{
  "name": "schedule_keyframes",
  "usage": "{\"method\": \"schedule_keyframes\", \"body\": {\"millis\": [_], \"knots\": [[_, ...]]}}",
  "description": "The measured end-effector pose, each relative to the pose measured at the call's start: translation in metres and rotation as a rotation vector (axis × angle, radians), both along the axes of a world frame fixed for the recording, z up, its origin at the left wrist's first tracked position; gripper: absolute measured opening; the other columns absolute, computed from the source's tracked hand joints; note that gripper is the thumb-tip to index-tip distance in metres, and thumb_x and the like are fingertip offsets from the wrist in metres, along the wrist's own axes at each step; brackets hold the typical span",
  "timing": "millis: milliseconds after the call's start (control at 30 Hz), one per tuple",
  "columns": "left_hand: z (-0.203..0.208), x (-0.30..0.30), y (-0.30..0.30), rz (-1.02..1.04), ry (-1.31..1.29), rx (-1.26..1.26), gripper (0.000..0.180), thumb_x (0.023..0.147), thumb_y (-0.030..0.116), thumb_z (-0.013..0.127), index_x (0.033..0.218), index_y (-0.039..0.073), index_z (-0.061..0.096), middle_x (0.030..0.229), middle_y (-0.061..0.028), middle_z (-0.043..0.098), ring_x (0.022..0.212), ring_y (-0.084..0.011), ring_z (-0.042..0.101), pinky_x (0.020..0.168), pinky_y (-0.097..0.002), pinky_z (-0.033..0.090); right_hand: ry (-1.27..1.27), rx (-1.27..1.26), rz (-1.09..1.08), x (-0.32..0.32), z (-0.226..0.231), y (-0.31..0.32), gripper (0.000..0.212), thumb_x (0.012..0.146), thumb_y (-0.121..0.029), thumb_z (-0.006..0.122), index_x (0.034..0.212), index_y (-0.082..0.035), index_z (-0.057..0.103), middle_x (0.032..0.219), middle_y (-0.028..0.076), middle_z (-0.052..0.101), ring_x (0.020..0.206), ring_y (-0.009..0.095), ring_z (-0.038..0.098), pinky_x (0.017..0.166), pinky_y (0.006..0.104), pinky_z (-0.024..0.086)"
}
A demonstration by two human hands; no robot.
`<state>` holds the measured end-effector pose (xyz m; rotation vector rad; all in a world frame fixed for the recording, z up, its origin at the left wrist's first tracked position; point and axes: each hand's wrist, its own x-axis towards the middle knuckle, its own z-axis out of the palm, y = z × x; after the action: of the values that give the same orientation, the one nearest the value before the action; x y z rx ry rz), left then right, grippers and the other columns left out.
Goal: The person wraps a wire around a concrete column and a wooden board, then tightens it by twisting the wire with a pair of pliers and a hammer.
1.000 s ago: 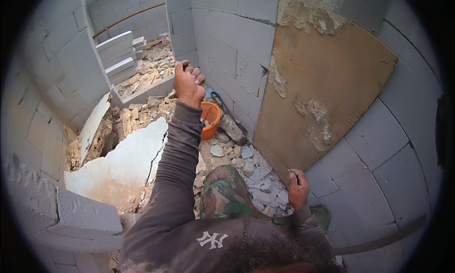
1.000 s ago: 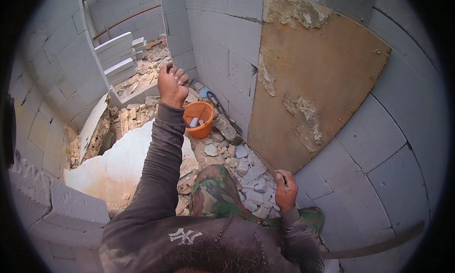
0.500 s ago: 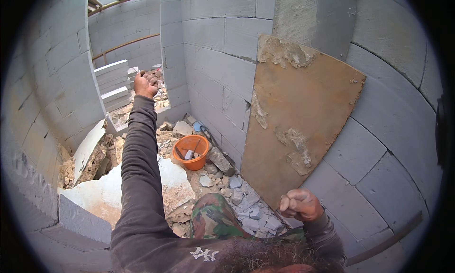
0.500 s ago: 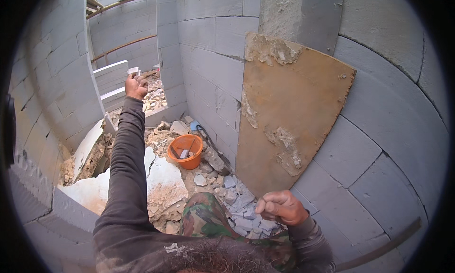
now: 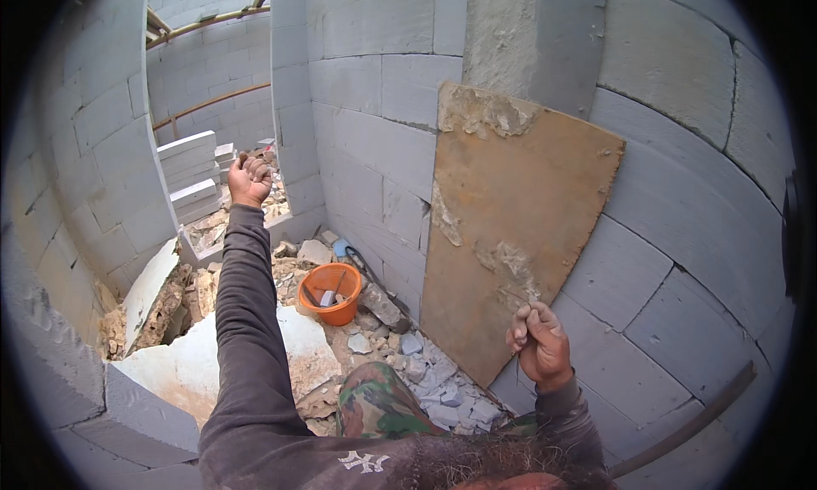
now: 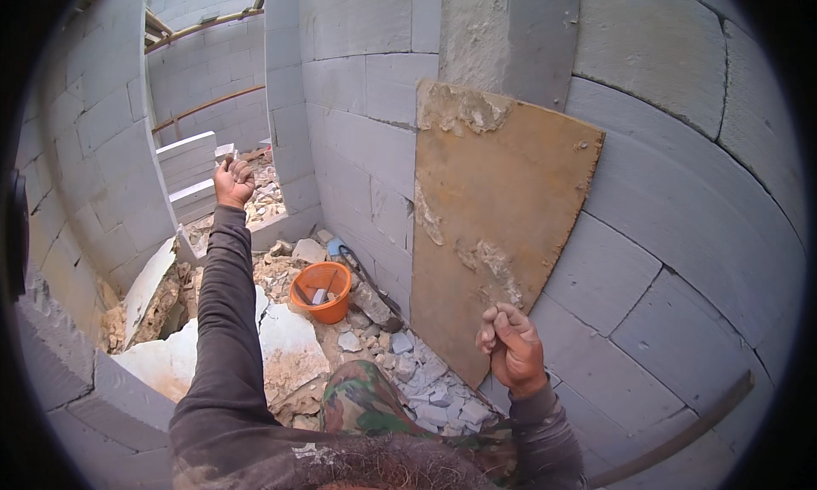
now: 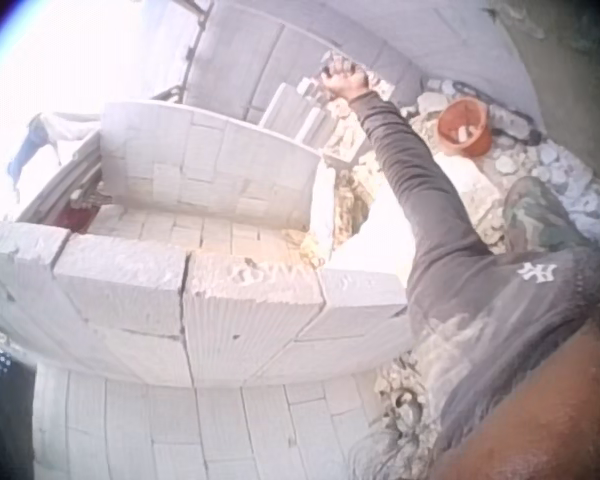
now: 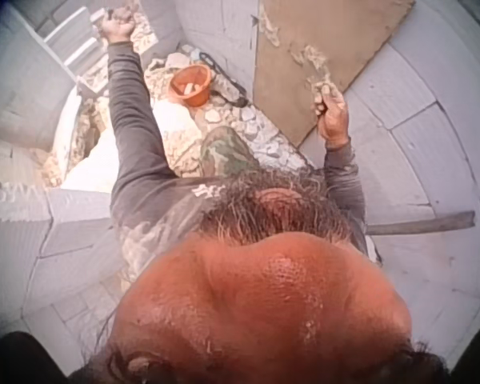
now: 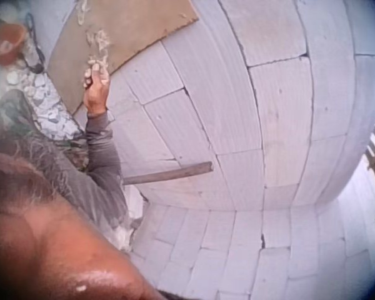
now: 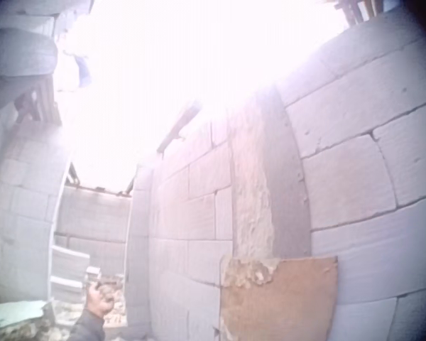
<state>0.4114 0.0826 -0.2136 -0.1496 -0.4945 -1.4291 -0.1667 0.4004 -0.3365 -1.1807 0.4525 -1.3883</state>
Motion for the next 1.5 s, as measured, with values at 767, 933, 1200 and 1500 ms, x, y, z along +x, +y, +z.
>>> {"method": "schedule_keyframes", "body": {"millis": [767,933,1200,1500], "knots": [[0.029,-0.063,0.016,0.022,-0.127,-0.102,0.026,0.104,0.024,0.046,0.090,0.010,0.063,0.059,0.0048,0.031,0.048,-0.0091,0.031,0.042,-0.0241,0.028,0.803,-0.092,0.583,-0.022,-0.061,0.008,0.031,0.104,-0.021,0.058,0.120,0.004,0.066,0.076,0.005,0.059,0.067,0.010,0.052,0.061,0.0244,0.042],[0.000,-0.041,0.002,0.220,-0.140,0.151,0.030,0.107,0.029,0.041,0.104,0.015,0.067,0.062,0.0068,0.036,0.050,-0.0080,0.036,0.043,-0.0246,0.029,-0.203,0.133,0.152,-0.048,-0.005,0.013,0.028,0.102,-0.019,0.060,0.118,0.004,0.066,0.072,0.002,0.056,0.061,0.009,0.047,0.056,0.0261,0.041],[0.024,-0.074,0.014,0.271,-0.167,0.058,0.023,0.103,0.026,0.045,0.102,0.012,0.063,0.062,0.0078,0.039,0.053,-0.0065,0.037,0.044,-0.0232,0.028,1.219,-0.173,0.100,-0.034,-0.071,-0.011,0.023,0.102,-0.018,0.062,0.112,0.001,0.072,0.097,0.011,0.072,0.086,0.021,0.067,0.080,0.0336,0.053],[0.022,-0.065,0.022,0.353,-0.120,0.050,0.021,0.103,0.026,0.048,0.093,0.012,0.060,0.062,0.0075,0.039,0.054,-0.0066,0.038,0.045,-0.0231,0.028,-0.205,0.261,-0.111,-0.062,-0.016,-0.027,0.015,0.104,-0.017,0.059,0.104,-0.003,0.065,0.078,0.002,0.056,0.067,0.011,0.048,0.063,0.0300,0.045]]}}
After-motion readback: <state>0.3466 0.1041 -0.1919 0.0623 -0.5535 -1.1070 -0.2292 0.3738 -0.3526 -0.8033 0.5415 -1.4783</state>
